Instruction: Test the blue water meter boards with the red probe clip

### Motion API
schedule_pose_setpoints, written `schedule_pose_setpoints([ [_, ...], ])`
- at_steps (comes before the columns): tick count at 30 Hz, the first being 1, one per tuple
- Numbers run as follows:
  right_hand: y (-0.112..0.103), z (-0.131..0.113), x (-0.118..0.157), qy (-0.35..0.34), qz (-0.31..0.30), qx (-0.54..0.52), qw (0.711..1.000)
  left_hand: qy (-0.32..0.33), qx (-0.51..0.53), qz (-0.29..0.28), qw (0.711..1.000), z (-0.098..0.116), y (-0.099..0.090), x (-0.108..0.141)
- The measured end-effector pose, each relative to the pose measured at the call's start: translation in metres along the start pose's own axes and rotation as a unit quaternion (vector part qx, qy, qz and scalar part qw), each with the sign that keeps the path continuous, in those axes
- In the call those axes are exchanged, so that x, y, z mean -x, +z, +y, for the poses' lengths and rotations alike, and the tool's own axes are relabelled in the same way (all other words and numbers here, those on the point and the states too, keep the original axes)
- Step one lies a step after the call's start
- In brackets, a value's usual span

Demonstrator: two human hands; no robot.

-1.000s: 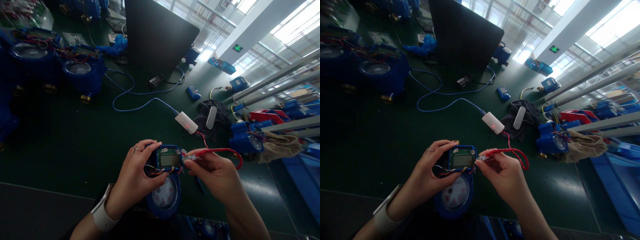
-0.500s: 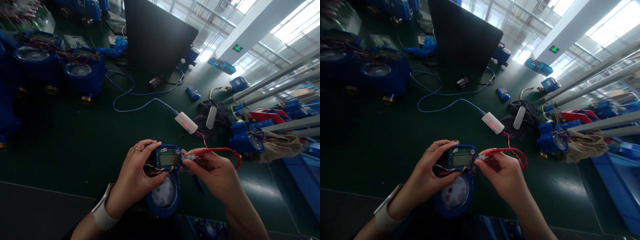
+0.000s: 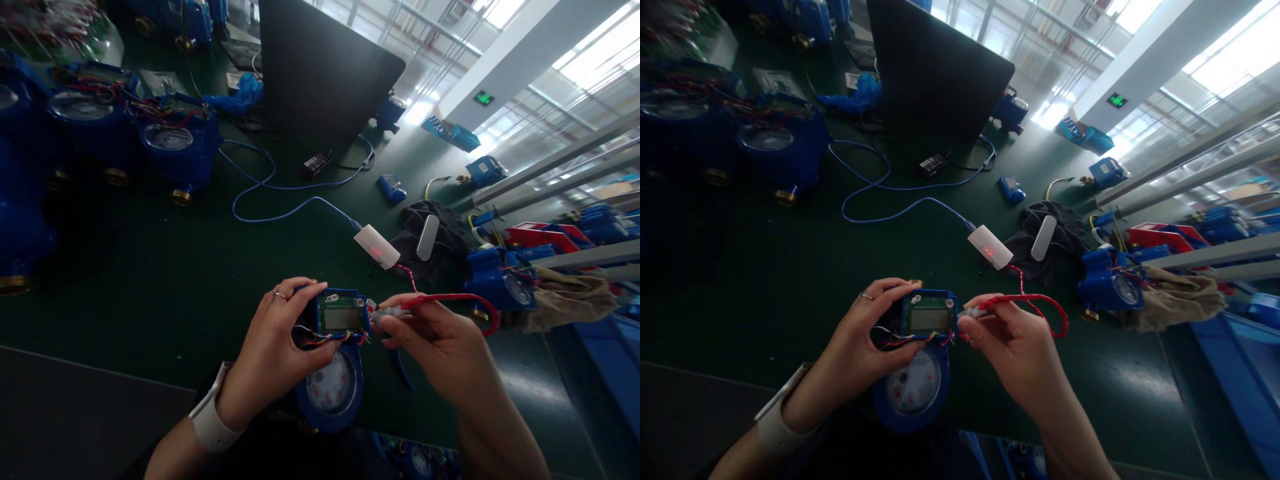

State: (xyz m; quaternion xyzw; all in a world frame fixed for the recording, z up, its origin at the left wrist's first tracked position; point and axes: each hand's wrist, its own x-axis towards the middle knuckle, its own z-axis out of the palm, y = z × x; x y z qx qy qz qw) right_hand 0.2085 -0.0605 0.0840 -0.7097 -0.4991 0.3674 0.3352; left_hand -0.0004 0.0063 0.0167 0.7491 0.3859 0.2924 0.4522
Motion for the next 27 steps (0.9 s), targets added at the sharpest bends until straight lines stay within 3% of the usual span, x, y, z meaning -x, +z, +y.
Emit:
schedule_pose_setpoints([
  [27, 0.0066, -0.0003, -0.0020, 0.003, 0.012, -0.002, 1.000, 0.006, 0.003, 0.000, 1.000, 0.0021, -0.0010, -0.0004],
])
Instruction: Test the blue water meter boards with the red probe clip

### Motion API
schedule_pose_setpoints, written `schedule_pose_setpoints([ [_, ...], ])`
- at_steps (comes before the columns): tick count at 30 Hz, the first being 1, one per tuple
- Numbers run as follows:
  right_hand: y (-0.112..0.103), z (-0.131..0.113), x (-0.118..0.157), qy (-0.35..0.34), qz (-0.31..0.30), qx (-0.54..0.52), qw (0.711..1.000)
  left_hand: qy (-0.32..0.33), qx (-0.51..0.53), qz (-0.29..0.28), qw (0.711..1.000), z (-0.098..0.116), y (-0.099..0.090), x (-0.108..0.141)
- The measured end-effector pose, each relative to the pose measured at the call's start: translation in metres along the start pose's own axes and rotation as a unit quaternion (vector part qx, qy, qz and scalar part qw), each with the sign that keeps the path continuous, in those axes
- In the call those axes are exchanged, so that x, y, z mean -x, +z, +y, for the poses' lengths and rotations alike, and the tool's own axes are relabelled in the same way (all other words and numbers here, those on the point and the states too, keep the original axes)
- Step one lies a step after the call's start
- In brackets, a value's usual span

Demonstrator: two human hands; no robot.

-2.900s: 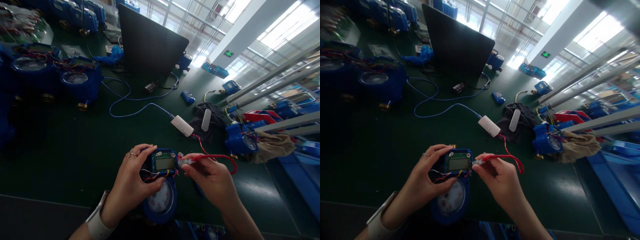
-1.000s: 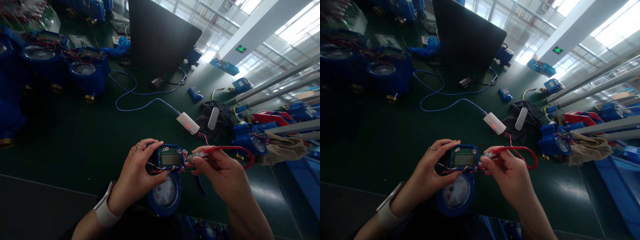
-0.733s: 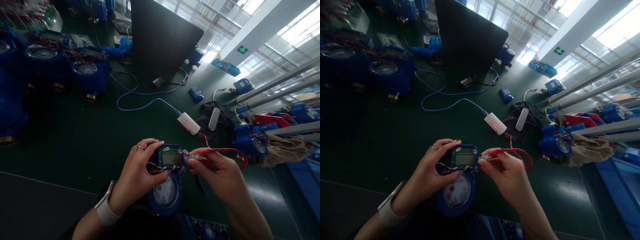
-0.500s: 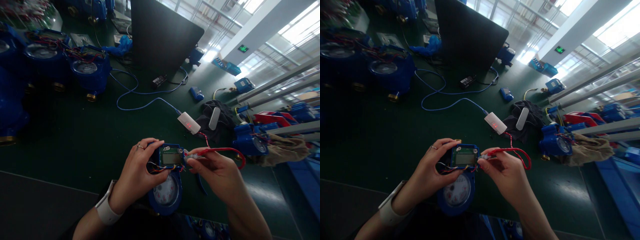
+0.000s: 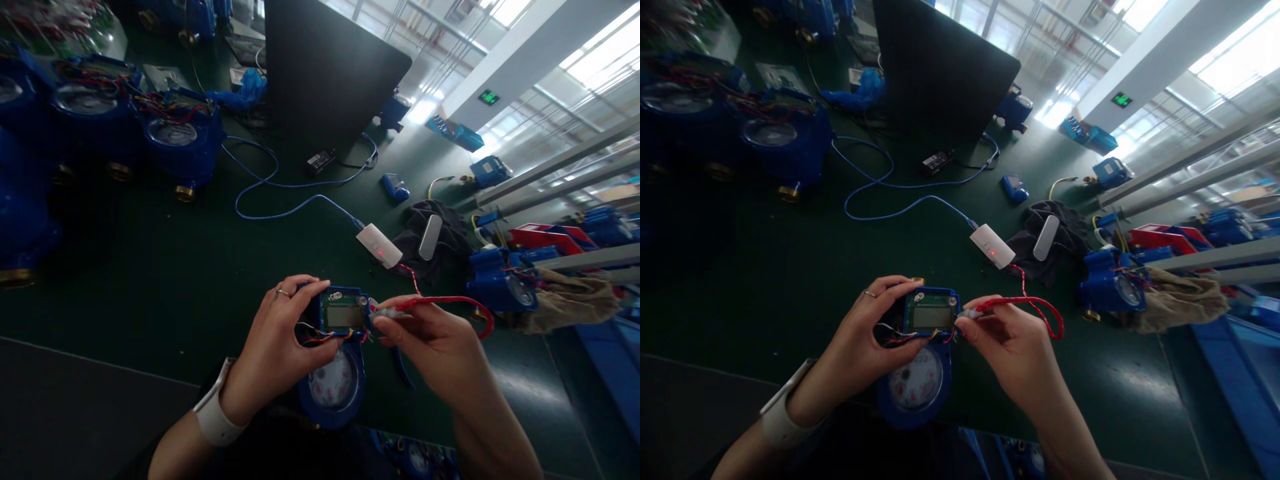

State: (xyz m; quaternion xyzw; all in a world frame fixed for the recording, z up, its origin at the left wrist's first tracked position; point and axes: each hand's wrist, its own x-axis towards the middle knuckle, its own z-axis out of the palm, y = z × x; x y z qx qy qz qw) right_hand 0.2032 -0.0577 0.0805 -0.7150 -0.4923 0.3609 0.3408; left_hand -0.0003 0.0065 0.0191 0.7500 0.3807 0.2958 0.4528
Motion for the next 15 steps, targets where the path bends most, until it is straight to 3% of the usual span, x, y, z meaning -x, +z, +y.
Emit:
schedule_pose_setpoints([
  [15, -0.0013, 0.0046, 0.0003, 0.004, -0.010, -0.010, 1.000, -0.002, 0.008, -0.003, 1.000, 0.0007, -0.0018, 0.0001],
])
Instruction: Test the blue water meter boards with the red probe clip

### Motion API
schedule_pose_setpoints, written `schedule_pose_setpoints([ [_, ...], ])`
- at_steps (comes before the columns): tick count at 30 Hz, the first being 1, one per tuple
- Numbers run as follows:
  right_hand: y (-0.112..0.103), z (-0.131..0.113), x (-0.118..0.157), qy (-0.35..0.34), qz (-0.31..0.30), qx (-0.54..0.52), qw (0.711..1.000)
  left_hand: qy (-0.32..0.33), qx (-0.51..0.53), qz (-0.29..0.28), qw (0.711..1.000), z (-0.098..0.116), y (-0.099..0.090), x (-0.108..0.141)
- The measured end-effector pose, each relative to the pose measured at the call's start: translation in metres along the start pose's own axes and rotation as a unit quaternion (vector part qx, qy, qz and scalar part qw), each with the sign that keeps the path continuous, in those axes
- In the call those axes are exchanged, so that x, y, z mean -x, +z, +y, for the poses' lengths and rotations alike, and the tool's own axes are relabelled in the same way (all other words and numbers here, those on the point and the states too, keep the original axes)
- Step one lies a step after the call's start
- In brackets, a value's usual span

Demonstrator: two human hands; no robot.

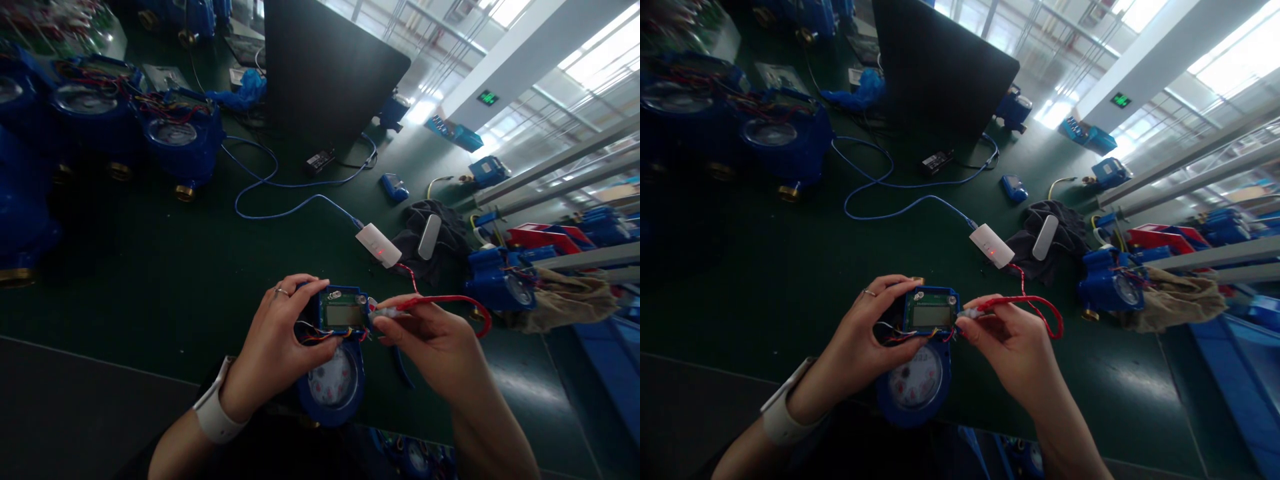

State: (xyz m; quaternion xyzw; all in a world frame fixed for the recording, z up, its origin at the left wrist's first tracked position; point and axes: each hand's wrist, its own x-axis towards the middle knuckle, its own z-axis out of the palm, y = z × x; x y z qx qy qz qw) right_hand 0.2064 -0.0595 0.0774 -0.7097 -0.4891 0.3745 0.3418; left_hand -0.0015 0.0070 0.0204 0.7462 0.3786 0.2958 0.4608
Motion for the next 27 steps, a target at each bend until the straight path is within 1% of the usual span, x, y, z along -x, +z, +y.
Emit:
schedule_pose_setpoints([
  [8, 0.0005, -0.0005, 0.0009, -0.004, 0.002, -0.012, 1.000, -0.001, -0.002, -0.001, 1.000, -0.0002, 0.0003, -0.0006],
  [18, -0.0003, 0.0007, -0.0008, 0.000, -0.001, 0.006, 1.000, -0.001, 0.000, 0.001, 1.000, -0.0025, 0.0014, -0.0003],
  [27, 0.0018, -0.0013, -0.0018, -0.004, 0.004, -0.016, 1.000, -0.012, 0.010, -0.005, 1.000, -0.0025, 0.0007, 0.0008],
])
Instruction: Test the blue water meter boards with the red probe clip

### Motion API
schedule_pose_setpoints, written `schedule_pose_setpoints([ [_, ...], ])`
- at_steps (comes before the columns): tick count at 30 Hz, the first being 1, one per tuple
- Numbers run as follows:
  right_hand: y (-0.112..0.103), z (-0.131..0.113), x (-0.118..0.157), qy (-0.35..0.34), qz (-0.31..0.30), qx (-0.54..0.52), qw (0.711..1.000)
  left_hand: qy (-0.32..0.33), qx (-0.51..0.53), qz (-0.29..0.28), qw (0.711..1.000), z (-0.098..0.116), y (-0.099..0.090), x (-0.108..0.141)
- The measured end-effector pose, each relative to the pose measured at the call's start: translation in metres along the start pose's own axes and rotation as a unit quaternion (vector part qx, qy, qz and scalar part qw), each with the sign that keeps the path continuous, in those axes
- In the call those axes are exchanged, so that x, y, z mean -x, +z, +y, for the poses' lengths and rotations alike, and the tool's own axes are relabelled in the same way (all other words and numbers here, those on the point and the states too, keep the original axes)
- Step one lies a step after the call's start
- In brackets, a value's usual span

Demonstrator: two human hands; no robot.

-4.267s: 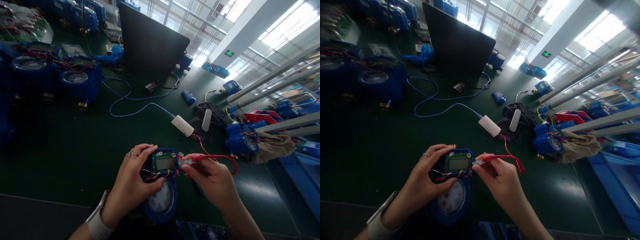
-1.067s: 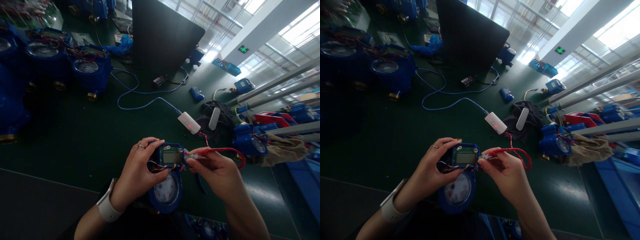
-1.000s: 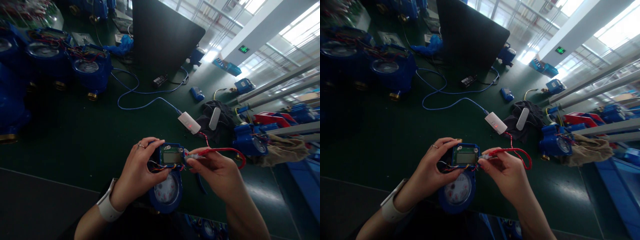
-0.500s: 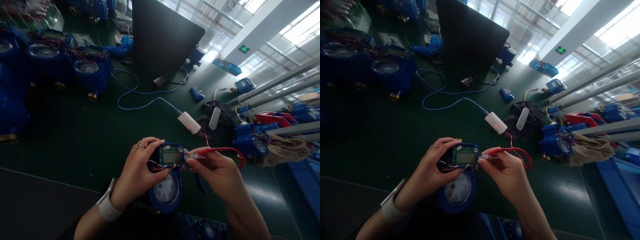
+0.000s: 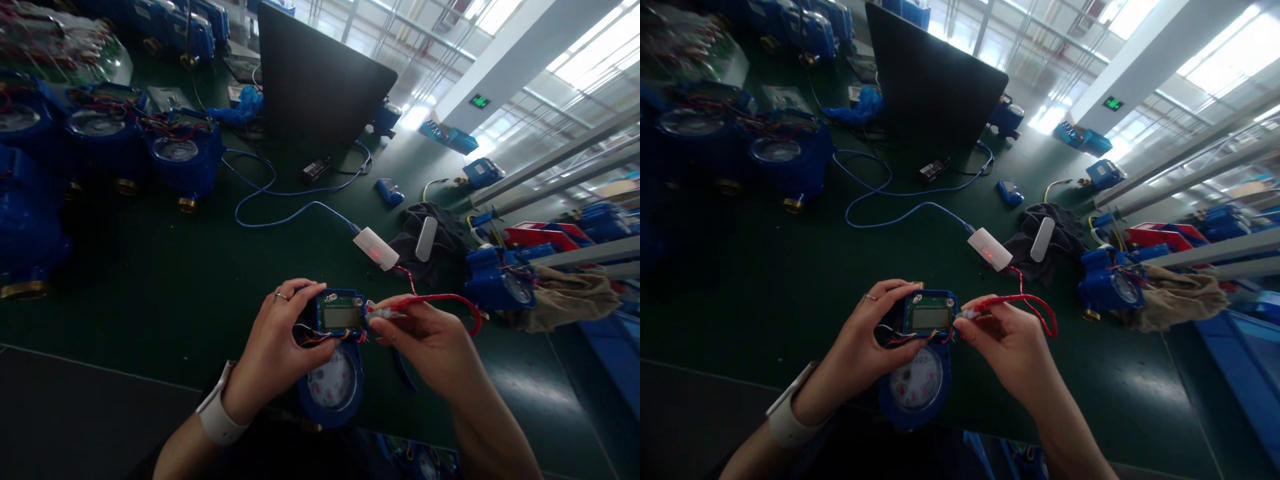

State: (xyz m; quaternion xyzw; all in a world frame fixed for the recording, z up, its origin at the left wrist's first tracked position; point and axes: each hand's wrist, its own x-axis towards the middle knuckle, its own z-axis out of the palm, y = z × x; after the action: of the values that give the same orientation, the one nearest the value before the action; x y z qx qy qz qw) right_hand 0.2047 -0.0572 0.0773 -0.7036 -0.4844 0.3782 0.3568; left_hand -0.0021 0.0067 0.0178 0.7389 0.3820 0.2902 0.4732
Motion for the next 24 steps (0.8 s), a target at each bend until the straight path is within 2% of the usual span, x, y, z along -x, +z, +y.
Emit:
schedule_pose_setpoints([
  [16, 0.0001, 0.0030, 0.0006, -0.012, -0.018, 0.018, 1.000, 0.004, -0.008, 0.011, 1.000, -0.0025, 0.0020, -0.0012],
  [24, -0.0014, 0.0009, 0.0046, -0.052, -0.002, 0.053, 0.997, -0.006, -0.002, 0.004, 1.000, -0.0008, 0.0009, 0.0006],
])
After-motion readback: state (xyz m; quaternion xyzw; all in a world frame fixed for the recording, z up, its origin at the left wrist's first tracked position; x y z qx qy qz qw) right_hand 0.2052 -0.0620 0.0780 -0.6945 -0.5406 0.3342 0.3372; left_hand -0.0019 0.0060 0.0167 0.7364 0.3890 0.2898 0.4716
